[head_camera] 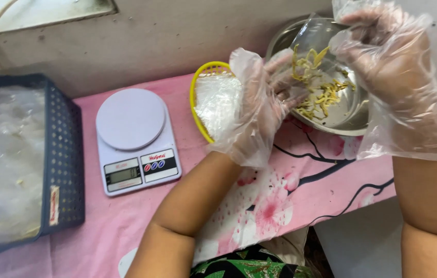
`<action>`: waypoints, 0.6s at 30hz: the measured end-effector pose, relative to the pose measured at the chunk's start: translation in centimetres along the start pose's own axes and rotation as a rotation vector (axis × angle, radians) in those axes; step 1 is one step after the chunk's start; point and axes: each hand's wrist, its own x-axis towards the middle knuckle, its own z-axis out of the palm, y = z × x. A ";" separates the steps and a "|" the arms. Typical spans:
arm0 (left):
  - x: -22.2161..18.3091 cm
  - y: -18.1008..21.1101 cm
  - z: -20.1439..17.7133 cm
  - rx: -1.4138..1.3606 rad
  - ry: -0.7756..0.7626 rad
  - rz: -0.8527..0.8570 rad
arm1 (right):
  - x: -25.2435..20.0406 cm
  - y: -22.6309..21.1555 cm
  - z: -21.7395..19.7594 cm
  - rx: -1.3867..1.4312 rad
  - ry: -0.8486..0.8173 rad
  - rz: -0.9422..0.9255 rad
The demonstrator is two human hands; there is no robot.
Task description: Weighing and packaging small dried items into plastic bags using a digital scale.
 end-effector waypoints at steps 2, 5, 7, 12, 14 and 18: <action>-1.3 2.5 -0.5 -0.015 -0.117 0.172 | 1.3 -1.9 0.6 -0.032 -0.034 -0.144; -7.0 8.1 3.0 0.291 0.091 0.441 | 2.9 -3.2 3.8 0.206 -0.040 -0.016; -7.2 10.7 0.7 0.256 -0.020 0.692 | 4.5 -4.1 6.9 0.272 -0.096 -0.025; -17.5 17.1 -0.7 0.423 -0.191 0.972 | 7.2 -3.6 16.4 0.213 -0.168 -0.214; -21.4 18.1 -1.4 0.656 -0.096 1.057 | 7.7 -3.8 20.3 0.241 -0.154 -0.270; -23.9 19.6 -6.3 0.736 -0.154 1.206 | 7.6 -6.0 27.3 0.753 -0.215 -0.173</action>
